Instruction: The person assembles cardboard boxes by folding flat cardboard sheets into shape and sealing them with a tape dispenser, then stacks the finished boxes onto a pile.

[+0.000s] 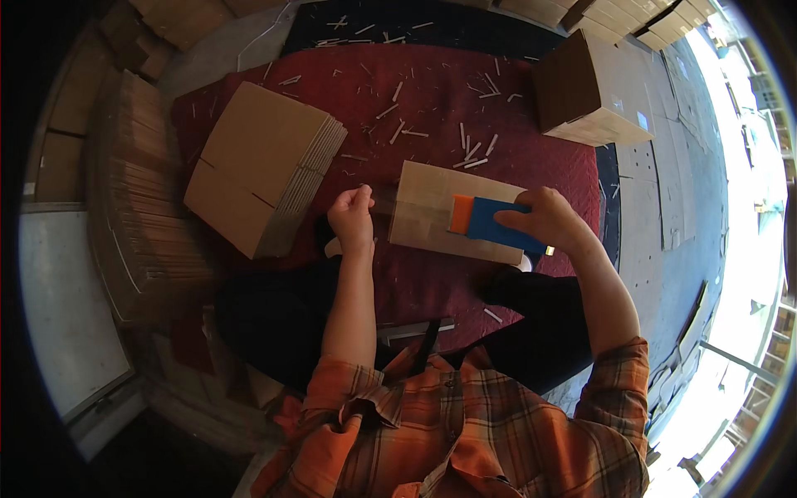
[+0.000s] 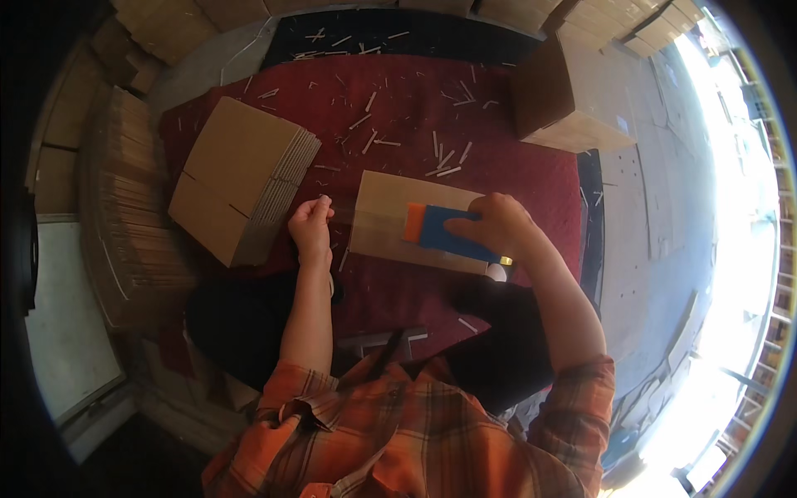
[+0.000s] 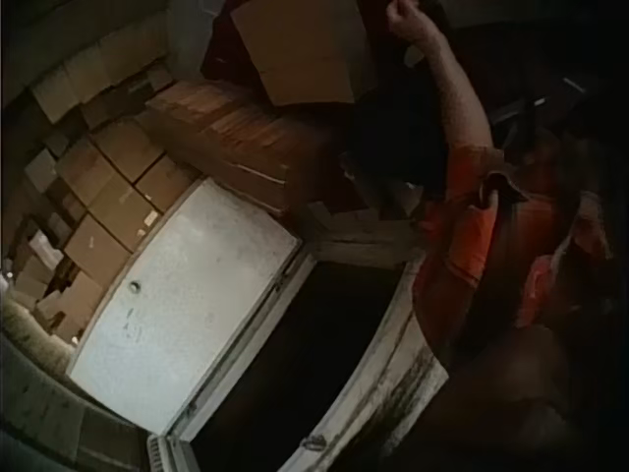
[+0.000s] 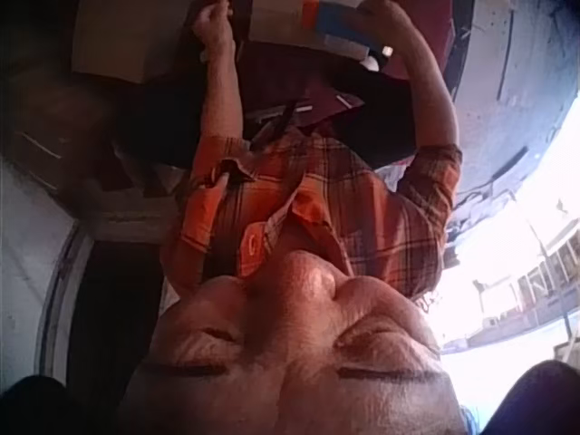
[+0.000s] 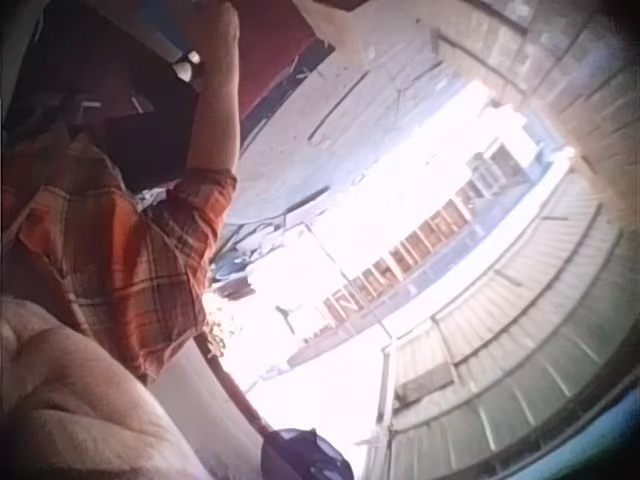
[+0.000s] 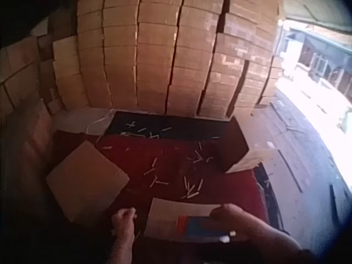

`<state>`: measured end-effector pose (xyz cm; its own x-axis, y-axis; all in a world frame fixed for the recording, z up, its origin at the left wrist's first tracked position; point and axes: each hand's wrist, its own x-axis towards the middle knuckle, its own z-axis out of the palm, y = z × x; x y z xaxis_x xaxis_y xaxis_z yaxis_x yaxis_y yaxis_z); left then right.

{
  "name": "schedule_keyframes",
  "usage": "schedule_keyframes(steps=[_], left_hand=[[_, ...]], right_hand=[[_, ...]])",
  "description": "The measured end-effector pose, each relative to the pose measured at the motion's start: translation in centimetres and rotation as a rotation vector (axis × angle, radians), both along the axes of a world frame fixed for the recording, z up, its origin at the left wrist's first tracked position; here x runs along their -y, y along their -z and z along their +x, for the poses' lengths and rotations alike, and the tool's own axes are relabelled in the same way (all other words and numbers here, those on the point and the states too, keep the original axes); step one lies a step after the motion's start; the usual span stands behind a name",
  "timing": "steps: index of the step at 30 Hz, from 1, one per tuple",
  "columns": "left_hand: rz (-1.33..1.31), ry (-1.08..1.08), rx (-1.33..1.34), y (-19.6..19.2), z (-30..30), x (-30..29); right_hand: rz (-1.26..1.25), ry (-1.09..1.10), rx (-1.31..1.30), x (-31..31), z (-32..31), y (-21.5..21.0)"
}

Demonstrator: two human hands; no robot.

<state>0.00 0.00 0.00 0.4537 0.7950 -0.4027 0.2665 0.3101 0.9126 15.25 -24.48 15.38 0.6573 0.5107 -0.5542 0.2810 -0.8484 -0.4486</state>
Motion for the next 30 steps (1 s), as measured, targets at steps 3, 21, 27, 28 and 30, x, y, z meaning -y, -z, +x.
schedule_keyframes(steps=[3,21,27,28,30], left_hand=[[0.086,-0.006,-0.035,0.7,0.2,-0.4],[-0.2,0.047,-0.082,7.8,1.8,0.3],[-0.65,0.138,0.055,9.1,1.7,1.7],[-0.55,0.117,-0.042,9.8,1.4,1.5],[-0.443,0.087,-0.133,11.4,0.5,0.6]], right_hand=[[-0.055,-0.001,-0.003,-1.1,-0.1,0.0],[-0.309,-0.02,0.02,-4.1,0.4,2.0],[-0.292,-0.033,0.101,-3.3,0.1,2.6],[-0.287,-0.037,0.097,-3.8,0.0,2.5],[-0.275,-0.049,0.098,-4.6,-0.2,2.5]])
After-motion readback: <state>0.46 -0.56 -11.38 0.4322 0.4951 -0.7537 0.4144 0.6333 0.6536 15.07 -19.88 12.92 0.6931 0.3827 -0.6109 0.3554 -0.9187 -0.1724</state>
